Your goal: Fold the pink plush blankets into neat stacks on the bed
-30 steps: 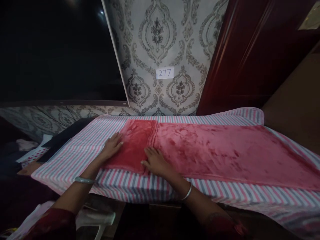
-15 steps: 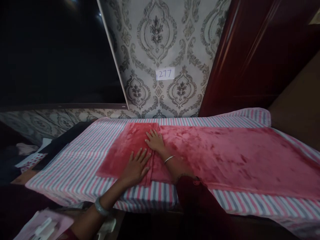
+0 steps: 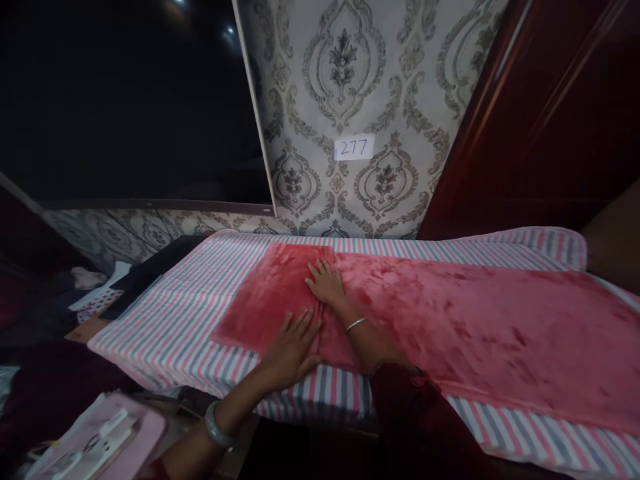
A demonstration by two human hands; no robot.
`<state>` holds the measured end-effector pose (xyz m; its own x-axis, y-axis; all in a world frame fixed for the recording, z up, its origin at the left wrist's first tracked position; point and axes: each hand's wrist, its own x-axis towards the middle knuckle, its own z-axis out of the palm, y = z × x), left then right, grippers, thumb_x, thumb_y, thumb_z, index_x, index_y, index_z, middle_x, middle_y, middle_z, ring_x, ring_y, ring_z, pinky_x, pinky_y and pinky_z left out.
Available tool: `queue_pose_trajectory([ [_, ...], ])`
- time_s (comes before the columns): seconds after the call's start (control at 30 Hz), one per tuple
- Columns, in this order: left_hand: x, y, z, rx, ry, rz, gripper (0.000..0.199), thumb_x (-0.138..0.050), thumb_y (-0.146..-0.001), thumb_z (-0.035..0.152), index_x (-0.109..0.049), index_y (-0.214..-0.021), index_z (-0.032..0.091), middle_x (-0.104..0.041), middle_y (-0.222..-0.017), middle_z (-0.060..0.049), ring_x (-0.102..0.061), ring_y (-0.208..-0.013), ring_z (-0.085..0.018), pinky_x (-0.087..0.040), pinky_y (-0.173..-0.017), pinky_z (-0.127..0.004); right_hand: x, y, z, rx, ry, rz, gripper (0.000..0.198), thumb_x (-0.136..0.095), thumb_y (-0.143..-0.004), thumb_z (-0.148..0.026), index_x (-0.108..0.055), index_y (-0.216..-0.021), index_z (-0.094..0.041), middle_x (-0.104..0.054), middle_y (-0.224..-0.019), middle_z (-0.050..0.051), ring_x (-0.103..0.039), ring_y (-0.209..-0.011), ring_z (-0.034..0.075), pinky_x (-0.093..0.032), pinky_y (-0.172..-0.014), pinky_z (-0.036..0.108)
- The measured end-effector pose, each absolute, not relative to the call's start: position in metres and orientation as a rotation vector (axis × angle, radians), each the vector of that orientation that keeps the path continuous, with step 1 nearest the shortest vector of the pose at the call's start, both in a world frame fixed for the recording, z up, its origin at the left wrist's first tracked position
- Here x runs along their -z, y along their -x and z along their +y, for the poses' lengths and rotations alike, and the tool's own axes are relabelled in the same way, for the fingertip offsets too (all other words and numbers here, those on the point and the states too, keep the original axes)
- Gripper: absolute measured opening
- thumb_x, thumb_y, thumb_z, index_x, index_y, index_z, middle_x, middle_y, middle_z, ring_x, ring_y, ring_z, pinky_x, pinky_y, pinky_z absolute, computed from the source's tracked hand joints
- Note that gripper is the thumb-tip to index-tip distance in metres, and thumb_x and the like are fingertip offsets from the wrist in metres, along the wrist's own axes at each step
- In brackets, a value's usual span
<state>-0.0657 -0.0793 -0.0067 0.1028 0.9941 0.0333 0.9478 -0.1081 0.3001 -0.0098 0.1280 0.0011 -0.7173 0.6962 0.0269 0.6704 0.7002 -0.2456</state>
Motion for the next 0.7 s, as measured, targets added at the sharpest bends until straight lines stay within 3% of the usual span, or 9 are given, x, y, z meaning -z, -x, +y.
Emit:
queue_pose_trajectory([
  [0.1,0.003,0.056,-0.097,-0.429,-2.146,1.806,0.078,-0.051,-0.094,0.062,-0.035,-0.159,0.022,-0.019,-0.168,-0.018,-0.011,-0.158,-0.033,-0.014,-0.126,-0.062,-0.002,0.011,0.129,-0.314,1.133,-2.804,0.060,-0.032,-0.106,-0.044,-0.028,-0.162,-0.023,-0.015,-0.170,0.008,-0.012,-0.157,0.027,-0.019,-0.122,0.058],
  [0.17,-0.003,0.058,-0.108,-0.538,-2.126,1.635,0.067,-0.052,-0.095,0.059,-0.043,-0.155,0.029,-0.032,-0.165,-0.014,-0.021,-0.156,-0.031,-0.021,-0.126,-0.059,-0.006,0.013,0.132,-0.323,1.141,-2.834,0.060,-0.036,-0.105,-0.045,-0.031,-0.161,-0.023,-0.018,-0.169,0.010,-0.016,-0.156,0.030,-0.024,-0.120,0.059],
  [0.27,-0.014,0.084,-0.122,-0.862,-2.006,1.578,0.050,-0.048,-0.099,0.053,-0.060,-0.142,0.030,-0.053,-0.153,-0.009,-0.043,-0.147,-0.026,-0.035,-0.121,-0.049,-0.018,0.017,0.144,-0.316,1.127,-2.848,0.056,-0.049,-0.101,-0.043,-0.046,-0.153,-0.024,-0.037,-0.162,0.011,-0.033,-0.149,0.031,-0.030,-0.118,0.056],
  [0.33,-0.019,0.116,-0.128,-1.172,-1.855,1.802,0.047,-0.048,-0.099,0.052,-0.067,-0.133,0.026,-0.059,-0.147,-0.010,-0.049,-0.142,-0.026,-0.038,-0.120,-0.047,-0.029,0.021,0.156,-0.279,1.115,-2.815,0.049,-0.049,-0.100,-0.038,-0.055,-0.146,-0.022,-0.050,-0.153,0.011,-0.045,-0.142,0.029,-0.033,-0.117,0.049],
  [0.4,-0.019,0.152,-0.132,-1.455,-1.618,2.098,0.049,-0.053,-0.094,0.054,-0.068,-0.128,0.023,-0.063,-0.141,-0.012,-0.053,-0.137,-0.029,-0.038,-0.118,-0.051,-0.037,0.026,0.169,-0.243,1.123,-2.767,0.047,-0.044,-0.101,-0.034,-0.057,-0.144,-0.020,-0.056,-0.148,0.012,-0.049,-0.138,0.028,-0.035,-0.116,0.043],
  [0.47,-0.016,0.186,-0.135,-1.591,-1.302,2.290,0.060,-0.059,-0.084,0.059,-0.067,-0.127,0.019,-0.065,-0.137,-0.015,-0.061,-0.127,-0.032,-0.048,-0.108,-0.052,-0.041,0.031,0.183,-0.223,1.152,-2.731,0.048,-0.044,-0.101,-0.031,-0.054,-0.146,-0.018,-0.055,-0.148,0.013,-0.049,-0.138,0.028,-0.036,-0.114,0.040],
  [0.57,-0.005,0.221,-0.138,-1.542,-0.956,2.259,0.078,-0.065,-0.072,0.064,-0.062,-0.131,0.014,-0.070,-0.126,-0.018,-0.072,-0.098,-0.030,-0.059,-0.085,-0.046,-0.039,0.037,0.200,-0.225,1.225,-2.712,0.056,-0.051,-0.098,-0.030,-0.045,-0.152,-0.018,-0.050,-0.152,0.014,-0.048,-0.139,0.029,-0.036,-0.114,0.043],
  [0.7,0.009,0.235,-0.136,-1.510,-0.849,2.080,0.082,-0.072,-0.067,0.061,-0.061,-0.132,0.012,-0.076,-0.093,-0.009,-0.073,-0.087,-0.027,-0.058,-0.078,-0.039,-0.028,0.038,0.219,-0.277,1.331,-2.729,0.074,-0.062,-0.094,-0.040,-0.032,-0.159,-0.022,-0.047,-0.154,0.016,-0.051,-0.136,0.032,-0.043,-0.107,0.046],
])
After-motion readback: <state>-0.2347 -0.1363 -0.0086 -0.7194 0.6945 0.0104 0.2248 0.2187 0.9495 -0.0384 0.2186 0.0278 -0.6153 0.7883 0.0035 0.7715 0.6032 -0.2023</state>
